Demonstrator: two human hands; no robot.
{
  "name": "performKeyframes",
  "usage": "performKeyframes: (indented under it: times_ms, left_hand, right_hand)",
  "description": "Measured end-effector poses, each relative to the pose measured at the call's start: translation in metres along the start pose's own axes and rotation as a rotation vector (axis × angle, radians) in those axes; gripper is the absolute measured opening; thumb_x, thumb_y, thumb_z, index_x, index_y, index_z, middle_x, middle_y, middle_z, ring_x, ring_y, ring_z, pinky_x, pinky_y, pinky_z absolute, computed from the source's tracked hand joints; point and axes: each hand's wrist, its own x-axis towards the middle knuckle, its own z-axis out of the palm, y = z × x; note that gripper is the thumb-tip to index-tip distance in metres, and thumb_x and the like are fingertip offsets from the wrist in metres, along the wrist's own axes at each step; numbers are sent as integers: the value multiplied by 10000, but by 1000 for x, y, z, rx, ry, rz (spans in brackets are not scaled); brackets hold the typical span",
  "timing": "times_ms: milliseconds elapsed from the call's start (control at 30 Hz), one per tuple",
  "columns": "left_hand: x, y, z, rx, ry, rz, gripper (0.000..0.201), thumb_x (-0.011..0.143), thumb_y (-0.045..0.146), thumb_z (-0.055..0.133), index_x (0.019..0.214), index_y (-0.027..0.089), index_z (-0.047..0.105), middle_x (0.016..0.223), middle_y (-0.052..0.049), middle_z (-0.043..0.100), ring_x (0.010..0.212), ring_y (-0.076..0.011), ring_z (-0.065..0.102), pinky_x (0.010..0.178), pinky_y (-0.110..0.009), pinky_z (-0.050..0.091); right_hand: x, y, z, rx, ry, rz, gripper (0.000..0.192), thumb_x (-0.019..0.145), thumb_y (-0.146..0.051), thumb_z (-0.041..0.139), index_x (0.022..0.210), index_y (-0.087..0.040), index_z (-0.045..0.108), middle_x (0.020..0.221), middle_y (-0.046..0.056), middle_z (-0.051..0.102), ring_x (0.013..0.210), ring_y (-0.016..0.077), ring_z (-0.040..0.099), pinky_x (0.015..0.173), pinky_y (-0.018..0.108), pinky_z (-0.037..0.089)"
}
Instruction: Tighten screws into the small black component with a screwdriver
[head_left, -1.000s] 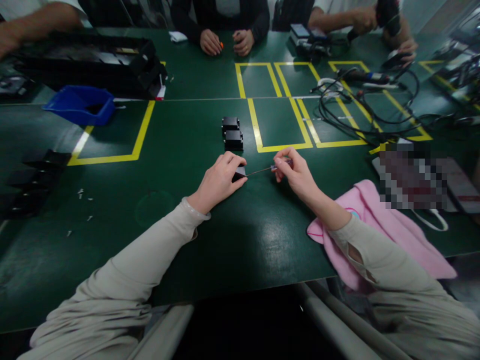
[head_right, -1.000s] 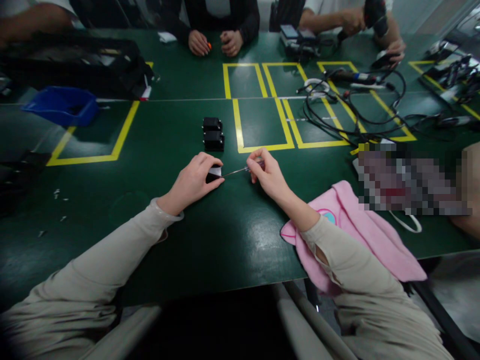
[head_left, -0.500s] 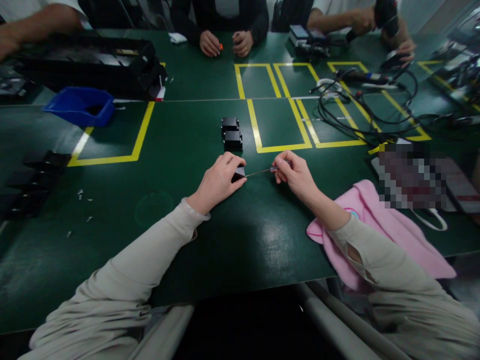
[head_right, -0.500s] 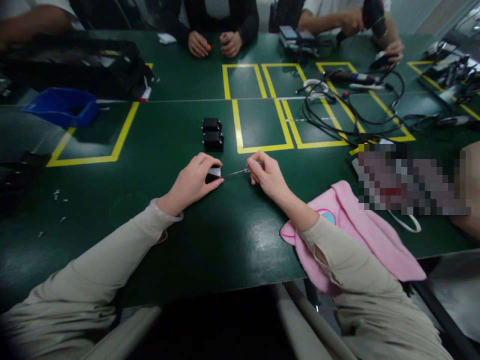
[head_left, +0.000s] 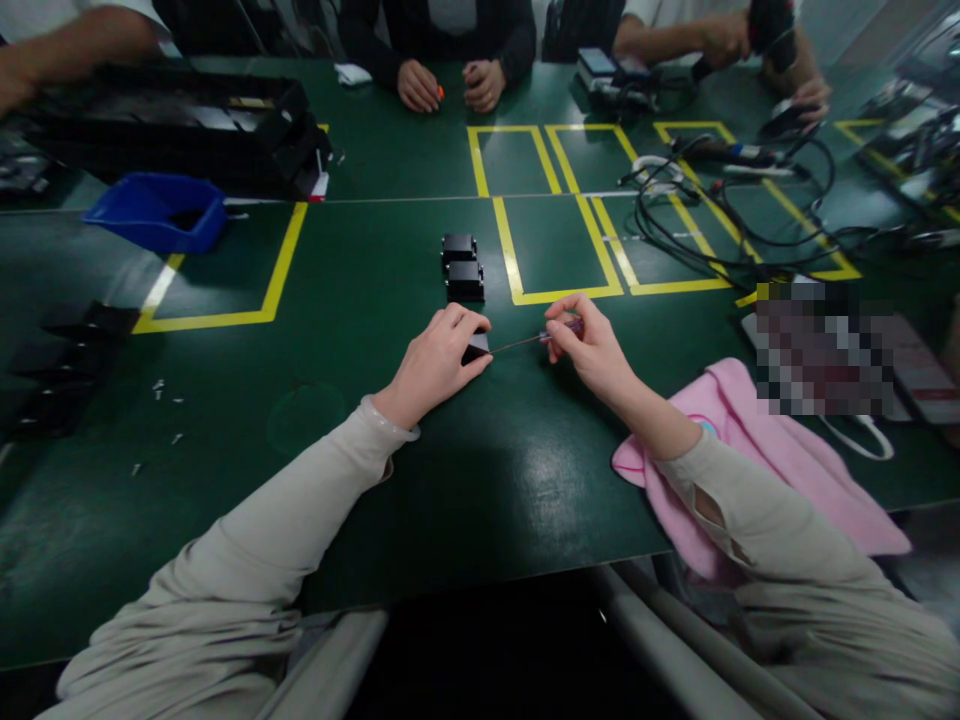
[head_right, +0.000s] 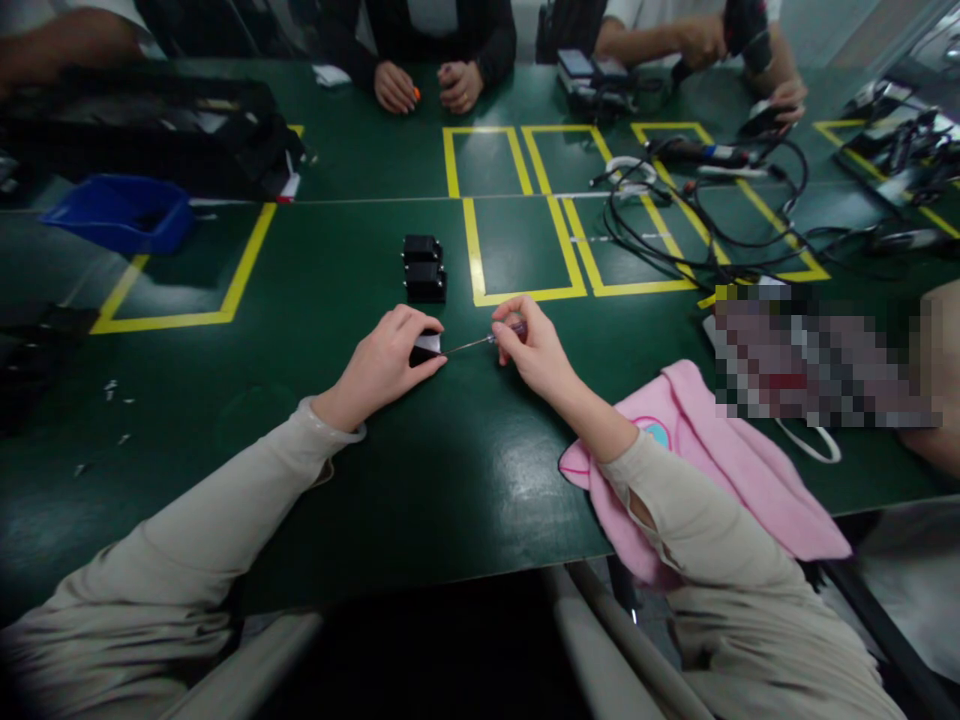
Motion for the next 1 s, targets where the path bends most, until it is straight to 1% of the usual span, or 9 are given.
performKeyframes:
  times_ms: [100,200,267,400,467,533,667,900,1000]
  left_hand:
    - [0,0,0,1,-1,1,321,935,240,702,1215,180,556,1209,-103,609,1113,-269,603,869,-402,577]
    - [0,1,-1,-2,-4,3,318,935,239,700,1213,182,555,1206,-101,609,1116,-267,602,874,-400,577]
    - [0,1,-1,-4,-3,-1,314,937,239,695,1213,187,554,1205,-99,609,1119,-267,602,876,-400,576]
    - [0,1,-1,-4,-9,-5,317,935,236,694,1214,189,553,1212,-98,606,1122,-266,604,872,-394,577]
    - [0,1,-1,-5,-15,-4,322,935,240,694,1219,195,550,1219,-96,604,1124,-265,605,871,-391,577]
    - [0,1,-1,-2,-14,-6,324,934,243,694,1222,200,550,1221,-94,604,1125,-267,605,872,-392,576]
    - [0,0,0,-3,-7,-7,320,934,240,693,1219,197,554,1213,-95,610,1126,-270,601,885,-399,573]
    - [0,1,-1,-8,-8,-6,317,933,241,693,1214,190,555,1210,-100,608,1118,-270,604,877,-405,575]
    - [0,1,-2,-3,-14,-12,320,931,239,694,1215,192,554,1210,-100,608,1118,-270,606,868,-399,575]
  right_hand:
    - [0,0,0,-5,10,7,267,936,-435,718,938,-228,549,633,-80,570,505,87,559,547,261,462]
    - [0,1,-1,-9,-17,16,336,982,-524,640,854,-230,537,525,-96,484,461,86,502,514,259,429]
    - [0,2,-1,-8,-20,16,336,983,-530,639,865,-235,529,517,-103,461,459,87,499,507,258,419]
    - [0,1,-1,-21,10,6,241,958,-425,689,957,-244,530,608,-88,551,525,100,566,565,269,466]
    - [0,1,0,-20,18,8,225,947,-400,697,958,-242,538,649,-76,583,537,99,576,577,273,478]
    - [0,2,0,-19,19,9,241,955,-424,689,926,-238,540,635,-73,578,527,96,565,566,271,470]
    - [1,5,0,-8,-4,-8,349,984,-539,637,848,-238,522,533,-90,502,475,89,490,527,263,439]
    - [0,1,0,-19,23,-17,313,925,-492,733,941,-228,567,713,-56,617,547,88,582,566,265,477]
    - [0,1,1,3,7,-11,345,956,-550,676,895,-231,559,630,-72,568,518,86,543,550,261,468]
